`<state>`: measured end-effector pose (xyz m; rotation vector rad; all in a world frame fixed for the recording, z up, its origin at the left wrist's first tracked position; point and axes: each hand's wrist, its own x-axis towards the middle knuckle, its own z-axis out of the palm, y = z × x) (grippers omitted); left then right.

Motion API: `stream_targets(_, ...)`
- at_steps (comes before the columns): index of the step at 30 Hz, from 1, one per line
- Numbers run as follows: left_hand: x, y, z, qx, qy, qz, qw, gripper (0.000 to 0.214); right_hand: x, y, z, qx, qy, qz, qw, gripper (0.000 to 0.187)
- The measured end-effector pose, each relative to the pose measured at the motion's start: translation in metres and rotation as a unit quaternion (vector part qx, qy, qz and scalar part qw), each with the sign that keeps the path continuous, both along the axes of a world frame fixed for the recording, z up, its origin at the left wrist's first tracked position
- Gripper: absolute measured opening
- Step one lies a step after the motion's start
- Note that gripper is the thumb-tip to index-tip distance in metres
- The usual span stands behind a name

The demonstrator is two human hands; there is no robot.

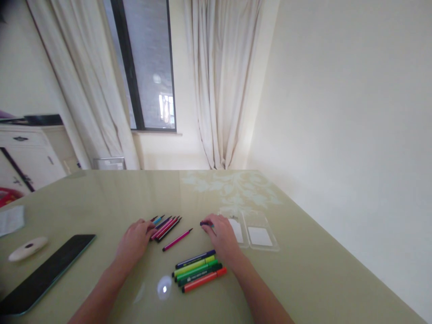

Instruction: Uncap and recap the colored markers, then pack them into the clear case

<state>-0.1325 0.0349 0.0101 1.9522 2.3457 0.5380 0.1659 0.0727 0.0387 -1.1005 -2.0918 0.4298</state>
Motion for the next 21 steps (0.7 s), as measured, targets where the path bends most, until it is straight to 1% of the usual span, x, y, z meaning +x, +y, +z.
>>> stream_targets(2, 0.001, 0.0, 0.001, 0.021, -0.006, 0.006, 1.0, 0.025, 0.002, 0.001, 0.001, -0.014, 0.034, 0.008, 0.999, 0.01)
stream_targets(4, 0.007, 0.0, 0.004, 0.064, -0.036, -0.008, 0.997, 0.025, 0.003, 0.003, 0.001, -0.029, 0.071, 0.015, 0.997, 0.012)
stream_targets(5, 0.012, 0.0, 0.005, 0.087, -0.063, -0.029, 0.994, 0.025, 0.004, 0.003, 0.002, -0.034, 0.09, 0.019, 0.995, 0.013)
stream_targets(7, 0.026, 0.0, 0.008, 0.115, -0.135, -0.092, 0.98, 0.025, 0.004, 0.004, 0.003, -0.032, 0.121, 0.025, 0.992, 0.015)
stream_targets(9, 0.041, -0.002, 0.009, 0.119, -0.198, -0.148, 0.962, 0.024, 0.004, 0.003, 0.005, -0.024, 0.139, 0.031, 0.989, 0.016)
stream_targets(11, 0.053, -0.004, 0.011, 0.113, -0.23, -0.176, 0.95, 0.023, 0.004, 0.001, 0.007, -0.02, 0.152, 0.037, 0.988, 0.016)
stream_targets(15, 0.061, -0.008, 0.013, 0.111, -0.242, -0.188, 0.945, 0.022, 0.003, -0.002, 0.01, -0.022, 0.159, 0.037, 0.986, 0.015)
stream_targets(21, 0.064, -0.009, 0.015, 0.113, -0.24, -0.193, 0.945, 0.022, 0.002, 0.0, 0.001, -0.03, 0.146, 0.061, 0.987, 0.013)
